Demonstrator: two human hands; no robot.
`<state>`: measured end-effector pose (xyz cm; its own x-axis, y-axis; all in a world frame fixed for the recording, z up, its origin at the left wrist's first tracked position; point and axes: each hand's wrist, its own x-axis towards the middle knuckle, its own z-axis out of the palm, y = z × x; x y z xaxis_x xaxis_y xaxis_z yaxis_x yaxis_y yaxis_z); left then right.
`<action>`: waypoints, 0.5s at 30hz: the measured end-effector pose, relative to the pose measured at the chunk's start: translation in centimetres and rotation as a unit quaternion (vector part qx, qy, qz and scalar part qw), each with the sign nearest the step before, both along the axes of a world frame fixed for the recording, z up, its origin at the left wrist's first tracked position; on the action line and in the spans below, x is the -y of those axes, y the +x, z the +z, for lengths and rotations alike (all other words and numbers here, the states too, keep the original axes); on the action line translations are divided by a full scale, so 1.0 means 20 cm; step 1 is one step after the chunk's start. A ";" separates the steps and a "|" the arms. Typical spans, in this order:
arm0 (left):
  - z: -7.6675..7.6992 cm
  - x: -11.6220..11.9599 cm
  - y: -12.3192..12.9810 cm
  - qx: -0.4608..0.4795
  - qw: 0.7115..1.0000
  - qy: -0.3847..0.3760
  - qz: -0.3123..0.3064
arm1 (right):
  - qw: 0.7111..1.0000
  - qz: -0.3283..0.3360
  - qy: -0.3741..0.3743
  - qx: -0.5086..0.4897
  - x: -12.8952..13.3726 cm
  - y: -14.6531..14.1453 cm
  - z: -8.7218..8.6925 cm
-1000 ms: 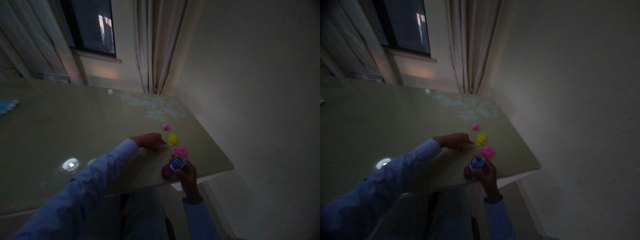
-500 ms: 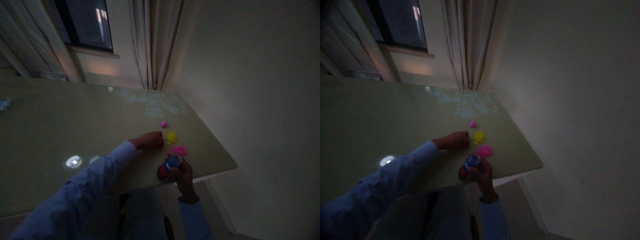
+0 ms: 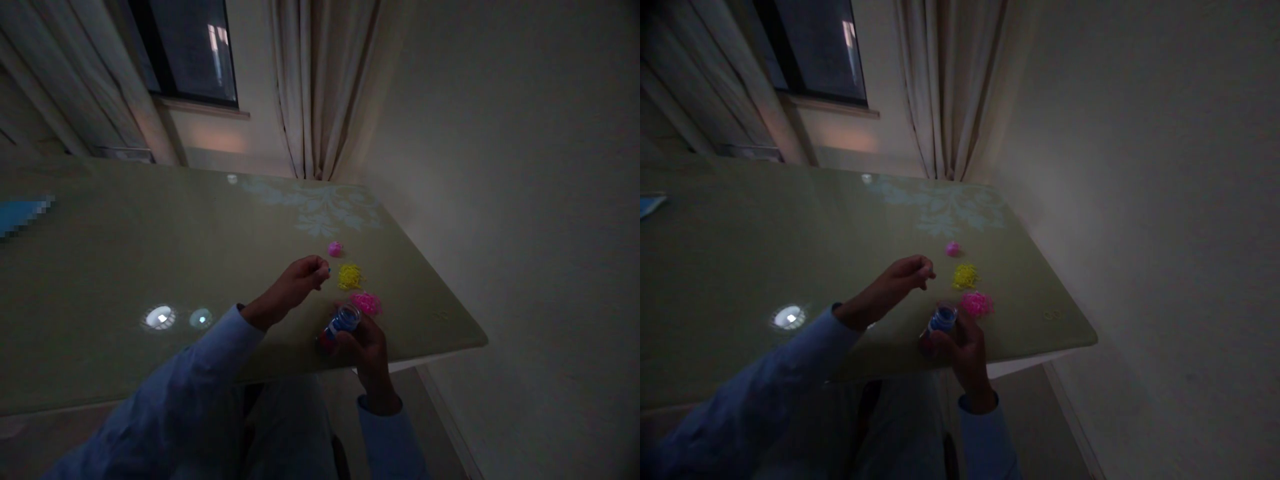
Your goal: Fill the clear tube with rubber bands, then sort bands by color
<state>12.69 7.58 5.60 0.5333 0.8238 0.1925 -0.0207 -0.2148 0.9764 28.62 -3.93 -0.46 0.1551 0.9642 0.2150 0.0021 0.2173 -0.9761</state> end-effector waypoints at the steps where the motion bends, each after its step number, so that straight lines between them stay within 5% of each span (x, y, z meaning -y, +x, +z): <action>1: 0.04 0.05 -0.02 0.035 0.999 -0.041 -0.004 | 1.000 0.003 0.003 0.013 -0.01 -0.01 0.01; 4: 0.10 0.19 -0.08 0.095 0.986 -0.138 0.000 | 0.998 0.009 0.023 0.061 -0.03 -0.05 0.06; 8: 0.06 0.27 -0.14 0.137 0.964 -0.224 0.048 | 0.990 0.028 0.056 0.128 -0.05 -0.13 0.11; 15: 0.04 0.31 -0.20 0.136 0.961 -0.196 0.143 | 0.986 0.053 0.065 0.145 -0.05 -0.23 0.14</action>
